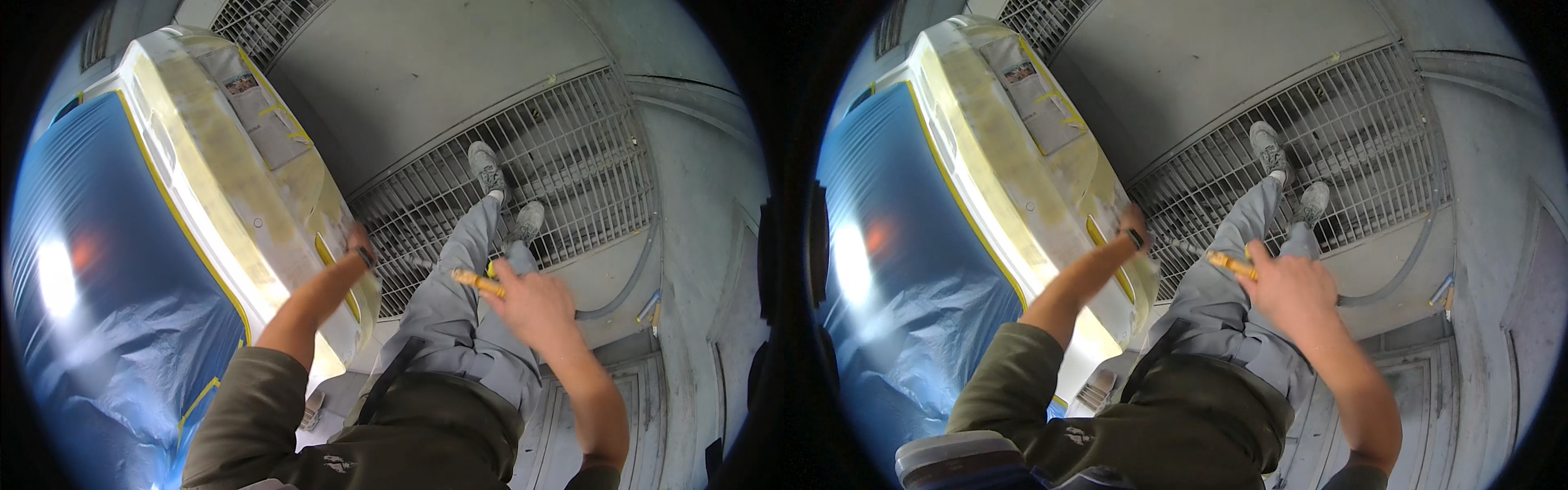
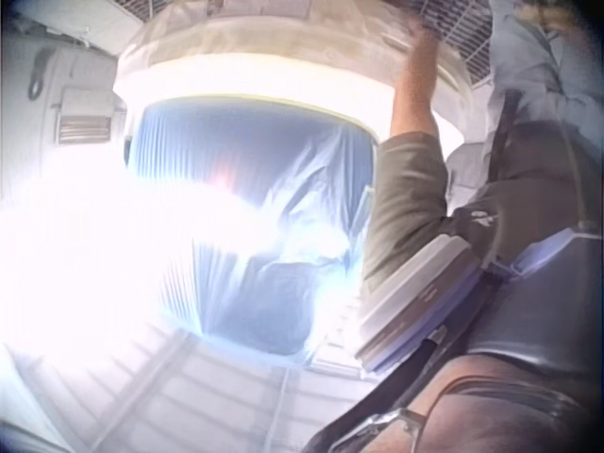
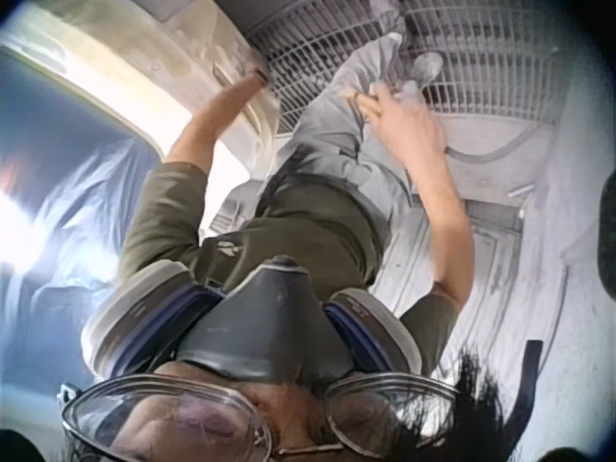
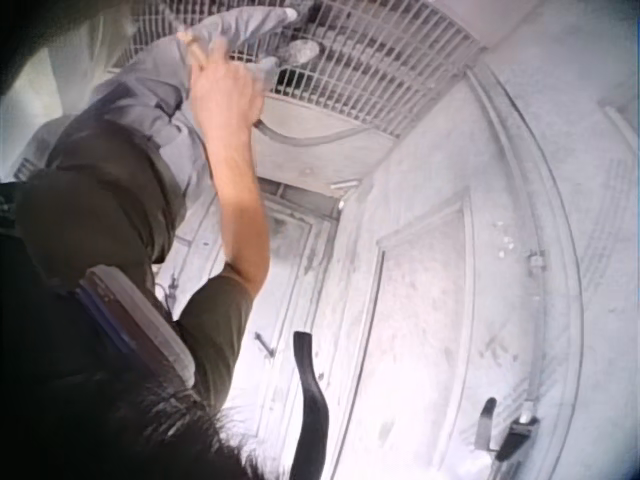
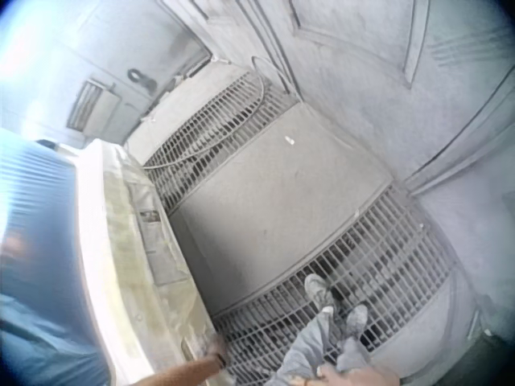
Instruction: The person wipes the front bumper of a white car with a yellow cloth, then uses a spray gun to apply a clear coat to the bumper. The car is masked with blue plastic and yellow tape in a paint booth.
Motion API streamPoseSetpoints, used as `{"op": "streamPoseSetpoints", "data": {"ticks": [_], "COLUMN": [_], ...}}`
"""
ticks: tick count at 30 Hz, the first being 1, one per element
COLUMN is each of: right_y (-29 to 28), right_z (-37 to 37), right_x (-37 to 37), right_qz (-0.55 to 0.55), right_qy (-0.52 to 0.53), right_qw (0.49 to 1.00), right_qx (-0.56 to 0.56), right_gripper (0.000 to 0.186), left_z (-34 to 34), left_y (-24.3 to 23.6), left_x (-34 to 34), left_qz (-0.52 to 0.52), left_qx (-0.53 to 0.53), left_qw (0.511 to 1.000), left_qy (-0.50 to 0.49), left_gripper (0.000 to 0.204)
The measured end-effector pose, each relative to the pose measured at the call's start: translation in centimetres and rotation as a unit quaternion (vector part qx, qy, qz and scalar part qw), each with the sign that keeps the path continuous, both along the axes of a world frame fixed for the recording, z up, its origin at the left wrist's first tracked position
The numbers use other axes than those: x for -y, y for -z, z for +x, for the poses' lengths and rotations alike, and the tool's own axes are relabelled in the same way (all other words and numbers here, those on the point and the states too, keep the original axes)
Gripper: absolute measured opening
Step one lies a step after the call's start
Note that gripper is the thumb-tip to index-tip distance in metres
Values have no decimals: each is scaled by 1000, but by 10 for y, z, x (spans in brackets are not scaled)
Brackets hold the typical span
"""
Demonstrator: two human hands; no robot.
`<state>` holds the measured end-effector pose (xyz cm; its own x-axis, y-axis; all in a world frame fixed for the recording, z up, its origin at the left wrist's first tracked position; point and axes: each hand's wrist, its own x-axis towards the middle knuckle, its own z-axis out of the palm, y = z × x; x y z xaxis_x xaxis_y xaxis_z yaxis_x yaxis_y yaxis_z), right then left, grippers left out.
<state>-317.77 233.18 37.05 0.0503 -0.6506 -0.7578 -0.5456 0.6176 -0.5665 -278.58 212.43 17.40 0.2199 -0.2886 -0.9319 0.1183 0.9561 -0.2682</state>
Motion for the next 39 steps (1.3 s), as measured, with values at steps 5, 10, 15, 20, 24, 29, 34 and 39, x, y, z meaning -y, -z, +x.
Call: {"op": "streamPoseSetpoints", "data": {"ticks": [5,10,15,20,24,29,34,39], "right_y": [-20,-33,-72,-112,-127,-114,-106,-127], "right_z": [6,-5,-3,12,26,33,79,162], "right_x": [-26,-40,-47,-81,-121,-142,-181,-231], "right_qz": [7,-63,-148,-108,-110,-180,-136,-83], "right_qy": [-61,-20,58,-27,-60,127,193,92], "right_qw": [996,998,986,993,992,971,968,987], "right_qx": [58,9,-53,-34,-7,-92,-90,-106], "right_gripper": [40,41,41,39,37,37,34,32], "left_z": [35,1,-22,46,79,-22,-53,71], "left_y": [-38,-90,-168,-209,-226,-196,-187,-142], "left_x": [-71,31,102,-61,-99,89,131,-43], "left_qz": [70,-34,-129,-55,40,-210,-293,-151], "left_qx": [-103,-250,-331,-236,-231,-353,-361,-386], "left_qw": [985,955,934,970,968,912,884,910], "left_qy": [-119,-155,43,-5,-88,-28,50,-13], "left_gripper": [86,92,90,101,104,102,107,111]}}
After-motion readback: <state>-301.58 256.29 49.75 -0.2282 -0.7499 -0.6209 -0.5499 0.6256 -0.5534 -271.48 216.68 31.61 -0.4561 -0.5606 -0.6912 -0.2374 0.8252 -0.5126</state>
